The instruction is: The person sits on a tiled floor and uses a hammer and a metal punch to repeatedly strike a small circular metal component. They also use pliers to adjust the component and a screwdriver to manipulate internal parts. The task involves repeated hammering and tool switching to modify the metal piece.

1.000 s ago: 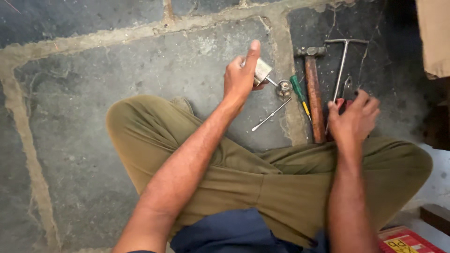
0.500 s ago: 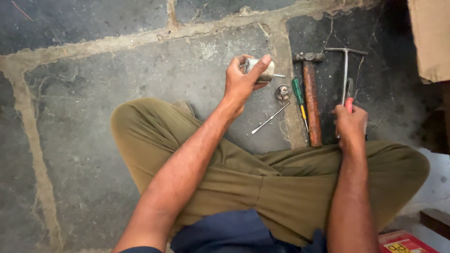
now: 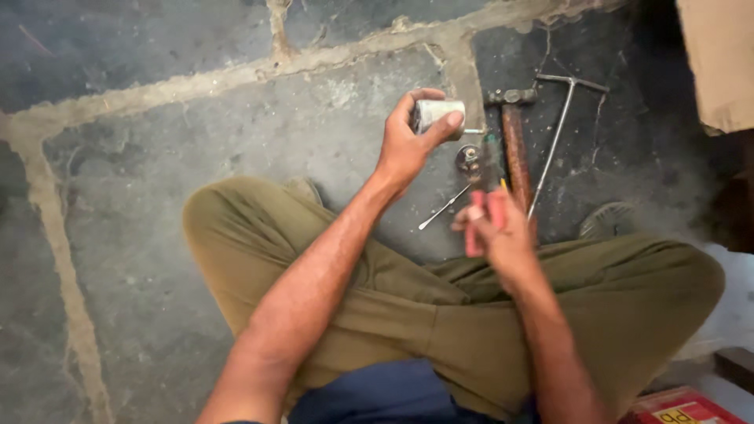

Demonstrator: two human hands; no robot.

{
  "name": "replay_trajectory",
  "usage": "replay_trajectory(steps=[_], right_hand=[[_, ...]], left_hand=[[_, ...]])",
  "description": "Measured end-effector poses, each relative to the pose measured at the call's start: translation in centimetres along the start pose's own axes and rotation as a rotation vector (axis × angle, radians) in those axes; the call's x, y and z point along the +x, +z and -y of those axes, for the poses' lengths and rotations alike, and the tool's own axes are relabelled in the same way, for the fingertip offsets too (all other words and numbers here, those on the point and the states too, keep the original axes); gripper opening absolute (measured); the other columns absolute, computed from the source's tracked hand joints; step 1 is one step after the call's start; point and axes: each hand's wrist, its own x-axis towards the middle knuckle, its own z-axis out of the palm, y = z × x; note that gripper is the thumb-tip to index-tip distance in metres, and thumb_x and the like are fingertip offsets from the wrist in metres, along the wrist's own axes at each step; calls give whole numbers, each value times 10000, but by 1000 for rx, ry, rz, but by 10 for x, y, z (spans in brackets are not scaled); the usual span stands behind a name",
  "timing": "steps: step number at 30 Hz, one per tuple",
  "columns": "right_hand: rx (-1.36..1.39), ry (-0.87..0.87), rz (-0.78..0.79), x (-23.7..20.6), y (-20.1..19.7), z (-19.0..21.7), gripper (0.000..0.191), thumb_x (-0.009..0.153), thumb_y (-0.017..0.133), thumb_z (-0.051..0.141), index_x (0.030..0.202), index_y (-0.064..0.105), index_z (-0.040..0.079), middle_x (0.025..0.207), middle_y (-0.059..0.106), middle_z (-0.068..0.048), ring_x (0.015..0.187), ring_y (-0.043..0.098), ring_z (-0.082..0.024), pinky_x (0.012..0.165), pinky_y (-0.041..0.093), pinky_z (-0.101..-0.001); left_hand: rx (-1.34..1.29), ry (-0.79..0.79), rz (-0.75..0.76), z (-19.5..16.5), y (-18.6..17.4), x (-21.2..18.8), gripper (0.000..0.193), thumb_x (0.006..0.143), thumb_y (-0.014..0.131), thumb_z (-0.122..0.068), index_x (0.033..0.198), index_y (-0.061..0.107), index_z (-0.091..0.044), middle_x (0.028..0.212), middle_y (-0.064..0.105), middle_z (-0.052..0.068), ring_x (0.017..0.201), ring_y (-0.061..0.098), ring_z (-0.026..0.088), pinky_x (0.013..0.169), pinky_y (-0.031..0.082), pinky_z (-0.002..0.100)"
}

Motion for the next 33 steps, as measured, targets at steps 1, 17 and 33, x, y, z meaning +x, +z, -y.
replay_trajectory(steps=[1,17,33], right_hand=[[7,-5,32,0,7,-4,246,1006,628,166,1205,559,39,965,710,-85,833,716,-151,659,577,-289],[33,8,33,0,14,-9,350,1040,575,304,1285,594,54,1047,707,-50,890,696,-144,635,549,-271],[-16,35,-47,-5,24,9,387,974,617,219,1343,547,128,865,556,63,691,541,-45,574,470,-219]], left_hand=[[38,37,8,-1,1,-2,484,890,836,-239,1255,594,-32,1073,723,79,950,716,133,852,617,293],[340,255,192,-24,11,-16,552,835,907,-158,1284,602,-60,1331,668,63,1226,619,149,1096,514,323],[305,259,159,-19,15,-21,541,860,887,-139,1298,582,-52,1363,658,90,1277,613,164,1124,504,338]])
